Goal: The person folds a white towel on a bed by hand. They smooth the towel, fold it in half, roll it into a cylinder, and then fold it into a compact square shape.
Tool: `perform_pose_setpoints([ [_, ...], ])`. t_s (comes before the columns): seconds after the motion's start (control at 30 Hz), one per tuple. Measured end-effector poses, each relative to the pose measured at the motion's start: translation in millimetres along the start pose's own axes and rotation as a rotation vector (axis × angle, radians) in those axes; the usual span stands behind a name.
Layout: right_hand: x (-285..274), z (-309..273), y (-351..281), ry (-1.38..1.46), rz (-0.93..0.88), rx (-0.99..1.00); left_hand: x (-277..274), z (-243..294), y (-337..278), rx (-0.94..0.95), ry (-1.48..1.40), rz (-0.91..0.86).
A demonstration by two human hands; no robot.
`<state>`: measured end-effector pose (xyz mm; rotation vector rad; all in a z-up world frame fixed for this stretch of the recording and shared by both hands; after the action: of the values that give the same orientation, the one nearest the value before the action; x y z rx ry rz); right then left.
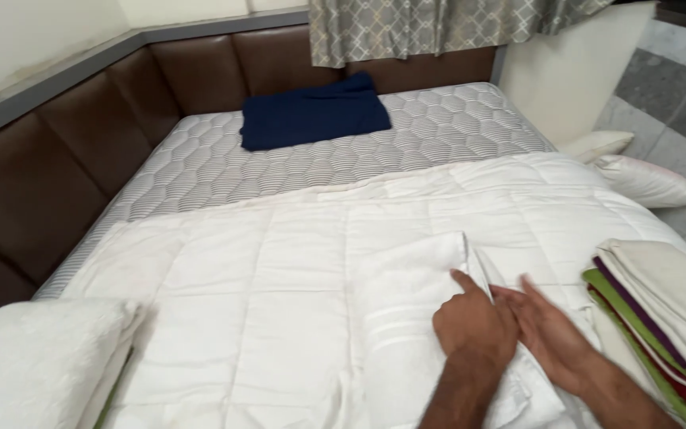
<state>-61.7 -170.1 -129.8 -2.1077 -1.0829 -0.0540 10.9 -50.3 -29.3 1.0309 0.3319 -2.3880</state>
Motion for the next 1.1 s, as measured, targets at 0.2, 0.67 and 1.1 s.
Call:
perform_pose_setpoints([
  [0.2, 20.7, -3.7, -18.9, -0.084, 0.106, -0.025, 14.1, -38.8, -3.9, 0.176, 0.056, 0.056],
  [0.67, 143.8, -56.5, -35.0, -1.472, 0.032, -0.728, -5.8, -26.0, -48.4, 0.25, 0.314, 0.003],
  [1.1, 81.4, -33.2, 51.0, -1.649, 0.216, -0.287, 80.7, -35.8, -39.3, 0.403, 0.537, 0.501],
])
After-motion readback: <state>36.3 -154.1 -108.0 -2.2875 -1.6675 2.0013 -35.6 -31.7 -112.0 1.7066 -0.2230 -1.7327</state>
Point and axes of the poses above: each hand's wrist, its own y-axis towards the middle knuckle, its own x-axis out of the palm, z = x × y, the point moved 6 cm from there along y, towards the middle knuckle, and after that the axes turned 15 degrees about x, right-handed, at the moved point
